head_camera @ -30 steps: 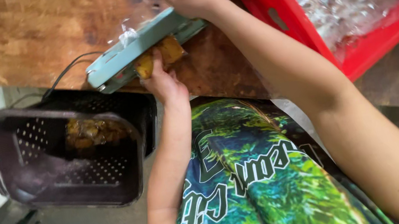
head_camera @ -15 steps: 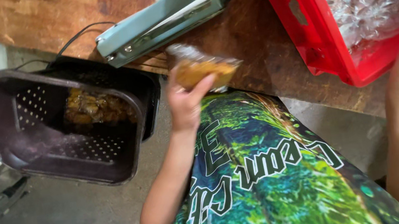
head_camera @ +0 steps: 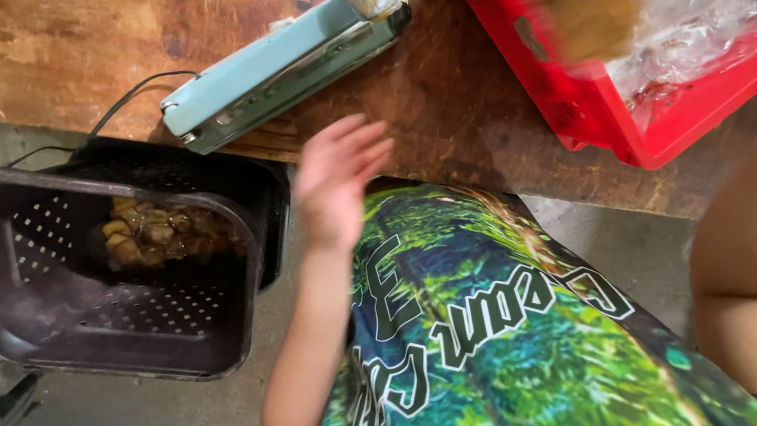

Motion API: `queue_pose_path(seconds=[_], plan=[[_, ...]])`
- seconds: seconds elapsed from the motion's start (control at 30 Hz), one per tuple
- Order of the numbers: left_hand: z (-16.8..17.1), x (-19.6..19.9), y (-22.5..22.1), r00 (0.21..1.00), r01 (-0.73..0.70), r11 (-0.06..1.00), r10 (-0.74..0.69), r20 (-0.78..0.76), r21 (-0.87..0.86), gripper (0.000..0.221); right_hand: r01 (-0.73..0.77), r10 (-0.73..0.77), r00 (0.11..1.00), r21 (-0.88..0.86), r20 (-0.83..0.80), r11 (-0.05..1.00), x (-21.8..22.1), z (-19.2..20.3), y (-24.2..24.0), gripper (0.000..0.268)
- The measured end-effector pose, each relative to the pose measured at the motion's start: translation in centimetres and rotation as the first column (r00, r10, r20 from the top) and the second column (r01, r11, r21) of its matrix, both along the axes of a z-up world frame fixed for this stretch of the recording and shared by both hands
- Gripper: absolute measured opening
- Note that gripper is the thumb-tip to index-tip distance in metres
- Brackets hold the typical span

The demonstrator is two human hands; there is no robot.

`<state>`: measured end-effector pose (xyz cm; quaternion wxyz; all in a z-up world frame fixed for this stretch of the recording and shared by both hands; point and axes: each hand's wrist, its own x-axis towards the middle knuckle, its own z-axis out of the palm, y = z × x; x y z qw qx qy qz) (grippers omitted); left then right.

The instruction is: The person seals bags of bread using a heat sealer, taking bags from a crate and placing the sealed bags into a bin.

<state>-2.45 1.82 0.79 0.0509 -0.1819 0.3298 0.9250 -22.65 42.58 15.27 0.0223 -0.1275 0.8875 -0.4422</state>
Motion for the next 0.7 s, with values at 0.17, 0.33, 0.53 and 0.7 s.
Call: queue_pose_path(seconds=[0.17, 0.33, 0.53, 0.7], plan=[[1.2, -8.1, 7.2, 0.978, 0.153, 0.975, -0.125, -0.168, 0.163, 0.066, -0.31, 0.32, 0.934, -0.085, 0.156, 0.947, 2.9, -0.8, -9.5, 0.011], [-2.3, -8.8, 7.1, 0.998, 0.053, 0.995, -0.055, -0.018, -0.083, 0.041, -0.441, 0.424, 0.812, -0.053, 0.403, 0.896, 3.5, -2.6, -15.2, 0.039], [-6.1, -8.1, 4.1, 0.973, 0.218, 0.975, -0.22, 0.075, 0.031, 0.041, -0.443, 0.269, 0.859, 0.366, 0.436, 0.819, 0.2, -6.9, -19.1, 0.059], [-7.6, -7.8, 4.5, 0.897, -0.066, 0.998, 0.069, 0.437, -0.024, 0.035, -0.3, 0.346, 0.938, 0.57, 0.03, 0.765, -5.4, -6.9, -19.3, 0.037]])
